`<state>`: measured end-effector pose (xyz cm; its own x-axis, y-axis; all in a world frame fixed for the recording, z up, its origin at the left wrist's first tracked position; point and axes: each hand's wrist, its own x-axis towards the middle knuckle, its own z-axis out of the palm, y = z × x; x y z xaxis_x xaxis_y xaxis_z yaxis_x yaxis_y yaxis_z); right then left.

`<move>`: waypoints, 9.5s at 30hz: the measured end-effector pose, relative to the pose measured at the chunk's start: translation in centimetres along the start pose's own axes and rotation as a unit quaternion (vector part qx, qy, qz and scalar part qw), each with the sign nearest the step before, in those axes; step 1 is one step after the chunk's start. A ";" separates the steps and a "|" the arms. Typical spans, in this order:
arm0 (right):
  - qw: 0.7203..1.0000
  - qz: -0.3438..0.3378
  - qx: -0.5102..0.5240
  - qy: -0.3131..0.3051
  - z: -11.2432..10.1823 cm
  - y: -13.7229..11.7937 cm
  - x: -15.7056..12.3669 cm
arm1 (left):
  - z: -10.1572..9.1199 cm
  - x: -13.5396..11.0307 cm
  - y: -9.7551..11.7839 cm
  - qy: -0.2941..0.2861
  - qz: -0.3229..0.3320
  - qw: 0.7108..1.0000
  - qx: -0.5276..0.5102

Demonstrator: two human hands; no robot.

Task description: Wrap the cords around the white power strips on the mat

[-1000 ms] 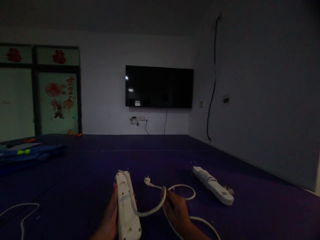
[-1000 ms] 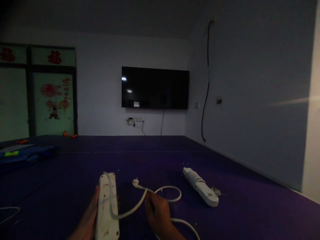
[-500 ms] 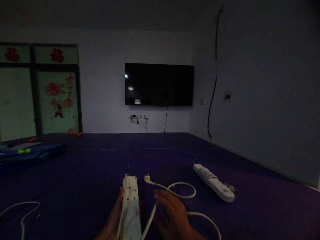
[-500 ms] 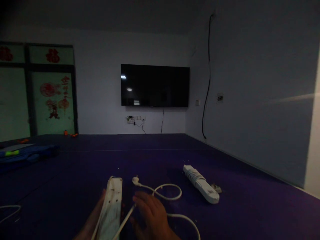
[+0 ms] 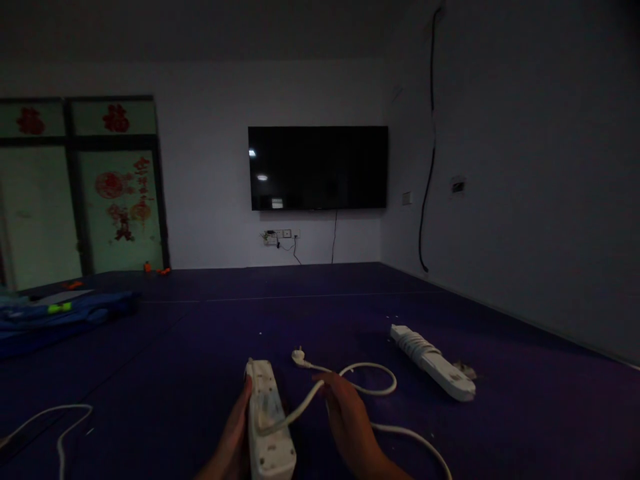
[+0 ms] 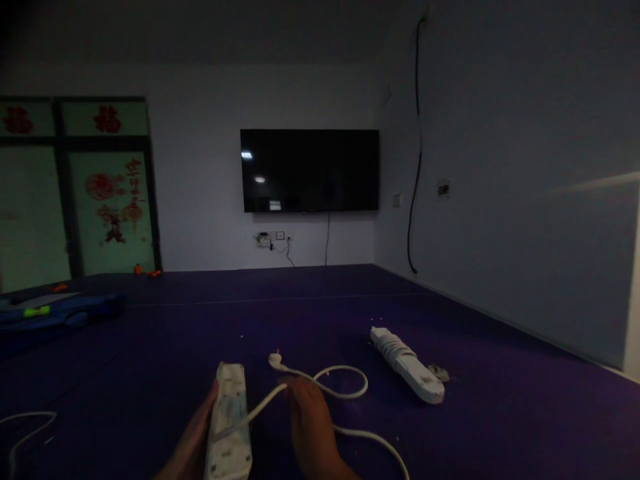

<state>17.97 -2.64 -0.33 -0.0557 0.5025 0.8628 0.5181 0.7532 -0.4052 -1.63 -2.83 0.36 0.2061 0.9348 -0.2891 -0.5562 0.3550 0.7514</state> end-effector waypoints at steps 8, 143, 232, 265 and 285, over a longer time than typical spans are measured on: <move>0.968 0.202 0.114 0.097 0.8 4.3 0.1 | 0.3 0.2 0.5 0.020 -0.007 1.000 -0.016; 0.874 -0.423 -0.189 -0.145 -2.2 -3.1 1.2 | -2.4 -0.5 3.0 0.114 0.615 0.236 0.744; 0.935 -0.255 -0.161 -0.187 -0.7 0.3 -0.3 | -2.2 -0.3 3.4 -0.003 0.444 0.652 0.615; 0.964 0.072 0.111 -0.230 -2.2 0.3 2.6 | 0.0 -5.3 2.6 -0.172 0.198 0.706 0.657; 0.950 0.140 0.047 -0.273 -0.2 -0.6 0.9 | 0.7 -2.3 2.3 -0.070 0.315 0.881 0.347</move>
<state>17.75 -2.69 0.76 -0.3755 0.8150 0.4414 0.5004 0.5791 -0.6436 -2.76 -4.16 3.17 0.1563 0.9221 0.3539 0.0199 -0.3612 0.9323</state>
